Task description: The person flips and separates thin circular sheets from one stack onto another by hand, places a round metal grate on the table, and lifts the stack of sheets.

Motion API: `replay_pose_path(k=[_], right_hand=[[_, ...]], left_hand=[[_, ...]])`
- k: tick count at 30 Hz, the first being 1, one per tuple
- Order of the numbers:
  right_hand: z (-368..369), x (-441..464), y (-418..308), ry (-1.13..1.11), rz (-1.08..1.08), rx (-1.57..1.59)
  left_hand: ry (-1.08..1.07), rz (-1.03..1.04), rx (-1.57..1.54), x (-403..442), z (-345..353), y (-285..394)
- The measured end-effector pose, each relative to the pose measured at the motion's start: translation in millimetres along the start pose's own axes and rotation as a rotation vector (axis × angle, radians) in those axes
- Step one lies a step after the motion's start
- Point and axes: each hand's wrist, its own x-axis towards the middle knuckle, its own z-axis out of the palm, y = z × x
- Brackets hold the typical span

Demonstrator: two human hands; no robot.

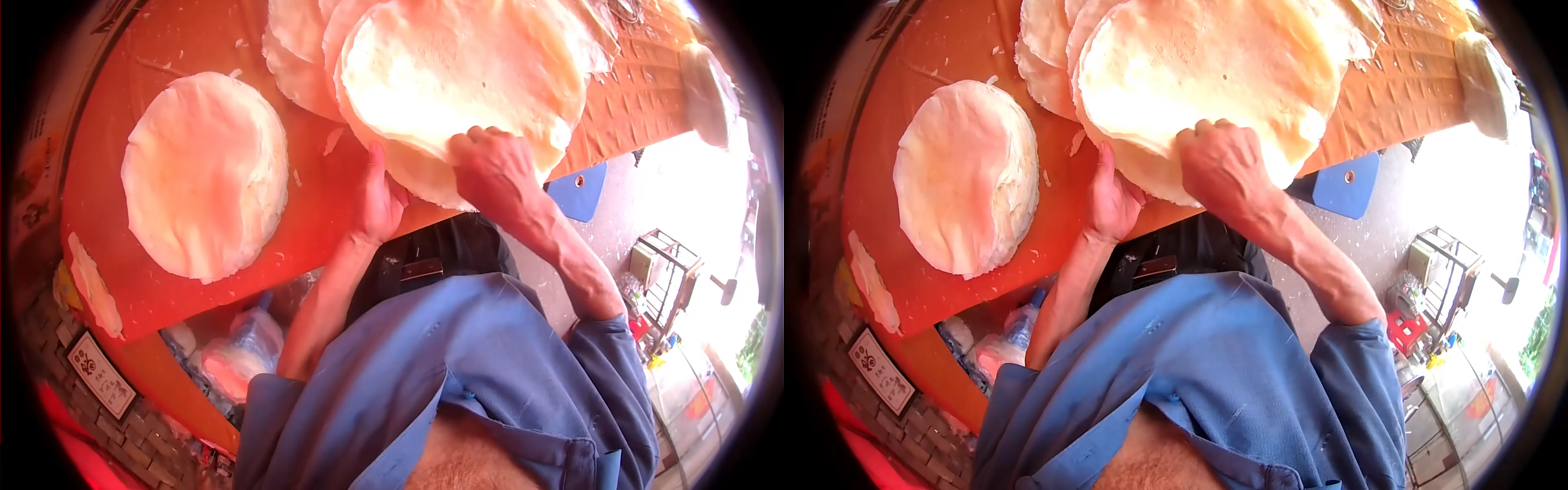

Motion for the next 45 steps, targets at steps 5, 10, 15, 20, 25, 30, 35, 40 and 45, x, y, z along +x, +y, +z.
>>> replay_pose_path(k=[5,10,15,20,25,30,35,40,45], right_hand=[[33.4,-8.6,-6.5,0.068,-0.067,0.072],[20.1,-1.4,-24.5,0.047,-0.103,0.146],[28.0,-29.7,-8.9,0.183,-0.151,0.110],[-5.6,-2.7,28.4,-0.164,0.141,-0.082],[-145.5,27.2,54.0,0.462,0.159,-0.269],[-142.9,22.6,32.6,0.357,0.023,-0.333],[3.1,45.3,67.3,-0.035,0.004,-0.116],[3.6,24.0,60.9,0.122,-0.049,-0.039],[10.6,25.3,55.8,0.125,-0.037,0.042]], left_hand=[[-0.001,0.022,0.083,-1.0,1.3,3.1],[0.067,0.049,-0.015,2.6,8.0,5.4],[0.069,0.141,0.066,11.7,-3.5,-0.3],[-0.083,0.021,-0.079,15.5,1.9,14.6],[0.214,0.111,0.391,7.2,-32.8,20.1],[0.370,0.138,0.363,5.3,-32.3,13.5],[0.293,0.099,0.050,9.8,-45.3,11.1],[0.127,0.076,0.015,6.7,-28.2,10.6],[-0.009,0.121,0.073,7.3,-17.9,4.3]])
